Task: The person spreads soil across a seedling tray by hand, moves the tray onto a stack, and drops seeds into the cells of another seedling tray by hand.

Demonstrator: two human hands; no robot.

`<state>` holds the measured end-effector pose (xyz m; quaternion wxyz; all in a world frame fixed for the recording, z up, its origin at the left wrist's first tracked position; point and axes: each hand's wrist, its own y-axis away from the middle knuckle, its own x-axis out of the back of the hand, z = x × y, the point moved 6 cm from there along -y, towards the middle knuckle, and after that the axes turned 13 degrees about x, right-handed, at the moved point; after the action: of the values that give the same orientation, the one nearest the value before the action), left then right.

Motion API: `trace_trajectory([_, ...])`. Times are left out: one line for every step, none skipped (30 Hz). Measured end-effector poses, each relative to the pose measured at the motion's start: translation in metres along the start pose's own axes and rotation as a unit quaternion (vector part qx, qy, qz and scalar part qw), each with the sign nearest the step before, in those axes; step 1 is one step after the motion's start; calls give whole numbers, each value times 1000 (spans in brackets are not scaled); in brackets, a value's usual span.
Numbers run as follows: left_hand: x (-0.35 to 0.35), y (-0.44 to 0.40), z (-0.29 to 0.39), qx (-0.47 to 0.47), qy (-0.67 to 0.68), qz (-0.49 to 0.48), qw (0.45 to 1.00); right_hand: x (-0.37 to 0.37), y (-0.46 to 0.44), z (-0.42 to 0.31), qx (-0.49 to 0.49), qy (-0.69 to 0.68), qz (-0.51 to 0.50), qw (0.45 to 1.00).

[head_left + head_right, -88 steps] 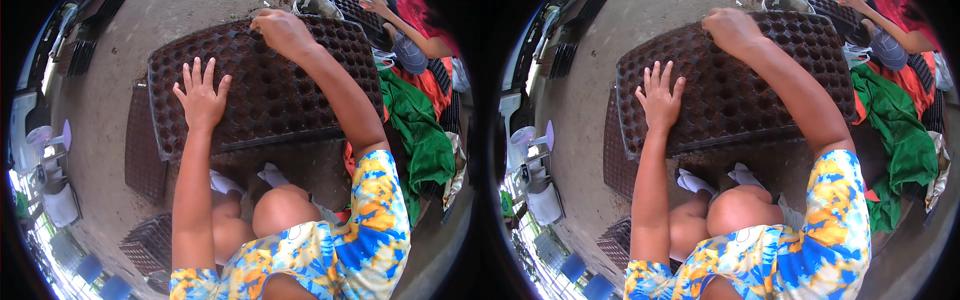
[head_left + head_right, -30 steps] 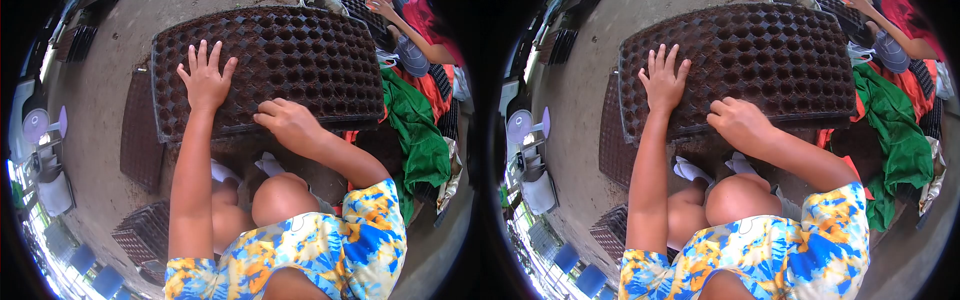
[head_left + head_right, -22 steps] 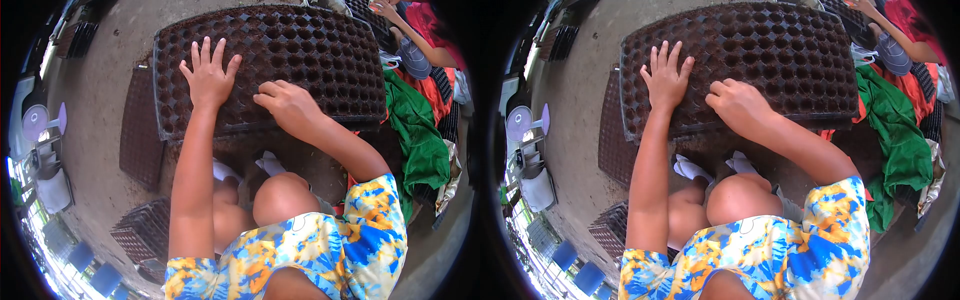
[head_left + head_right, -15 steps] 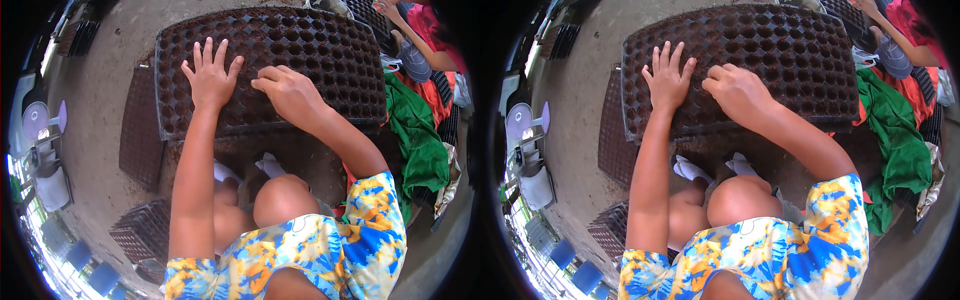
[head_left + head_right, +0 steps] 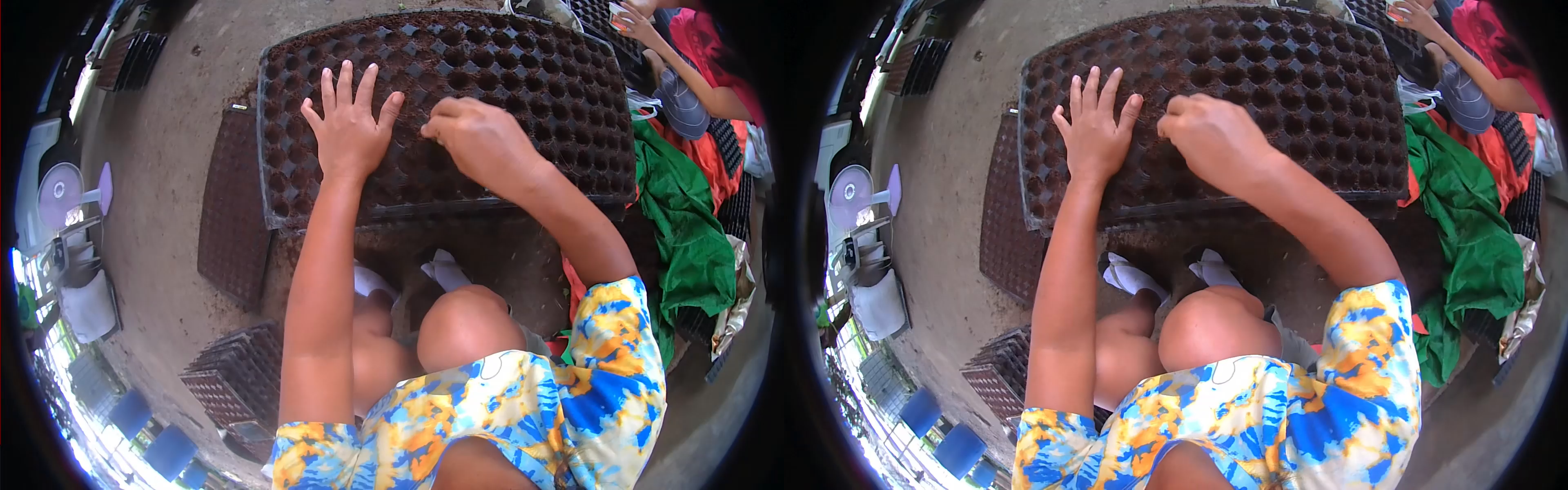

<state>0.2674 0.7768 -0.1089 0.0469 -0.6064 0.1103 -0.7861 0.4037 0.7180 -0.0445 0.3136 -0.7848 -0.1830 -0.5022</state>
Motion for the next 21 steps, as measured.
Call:
trace_trajectory([-1, -2, 0, 0, -1, 2, 1000, 4, -3, 5, -3, -14, 7, 1000])
trace_trajectory([-1, -2, 0, 1, 0, 3, 1000, 14, -8, 7, -7, -4, 41, 999])
trace_trajectory([-1, -1, 0, 2, -3, 1, 1000, 6, -9, 10, -8, 3, 36, 999])
trace_trajectory([-1, -1, 0, 1, -5, 0, 1000, -6, -9, 17, -8, 11, 31, 999])
trace_trajectory([2, -2, 1, 0, -6, 2, 1000, -10, -11, 21, -8, 21, 28, 999])
trace_trajectory([2, -2, 1, -1, -5, 3, 1000, -12, -13, 22, 0, 26, 20, 999])
trace_trajectory([2, -4, 1, 1, -2, 7, 1000, -10, -18, 27, -3, 20, 10, 1000])
trace_trajectory([1, -2, 1, 1, -1, 7, 1000, -5, -21, 30, -10, 12, -1, 1000])
trace_trajectory([0, 0, 0, -2, -2, 4, 1000, -1, -24, 33, -18, 2, -12, 1000])
trace_trajectory([1, -2, 1, -3, -3, 6, 1000, 5, -28, 36, -12, 16, 8, 1000])
trace_trajectory([1, -2, 1, -4, -4, 6, 1000, -2, -31, 44, -11, 23, 15, 1000])
trace_trajectory([2, -1, 1, -3, -3, 4, 1000, -12, -31, 51, -11, 30, 21, 999])
trace_trajectory([2, -2, 1, -3, -3, 3, 1000, -14, -34, 52, -12, 37, 30, 999])
trace_trajectory([2, -2, 1, -4, -4, 2, 1000, -15, -35, 52, -16, 38, 34, 999])
trace_trajectory([2, -4, 1, -3, -5, 5, 1000, -13, -38, 56, -18, 40, 21, 999])
trace_trajectory([2, -4, 1, -2, -6, 5, 1000, -5, -43, 56, -23, 42, 8, 999])
trace_trajectory([1, -2, 1, -2, -7, 3, 1000, -1, -44, 57, -30, 42, -7, 999])
trace_trajectory([1, -3, 1, -3, -8, 3, 1000, 3, -47, 63, -21, 46, 27, 998])
trace_trajectory([2, -3, 1, -3, -8, 4, 1000, -3, -49, 69, -22, 53, 31, 998])
trace_trajectory([1, -2, 1, -4, -10, 2, 1000, -14, -50, 74, -25, 59, 36, 997])
trace_trajectory([1, -2, 1, -1, -9, -1, 1000, -21, -50, 80, -27, 65, 41, 997])
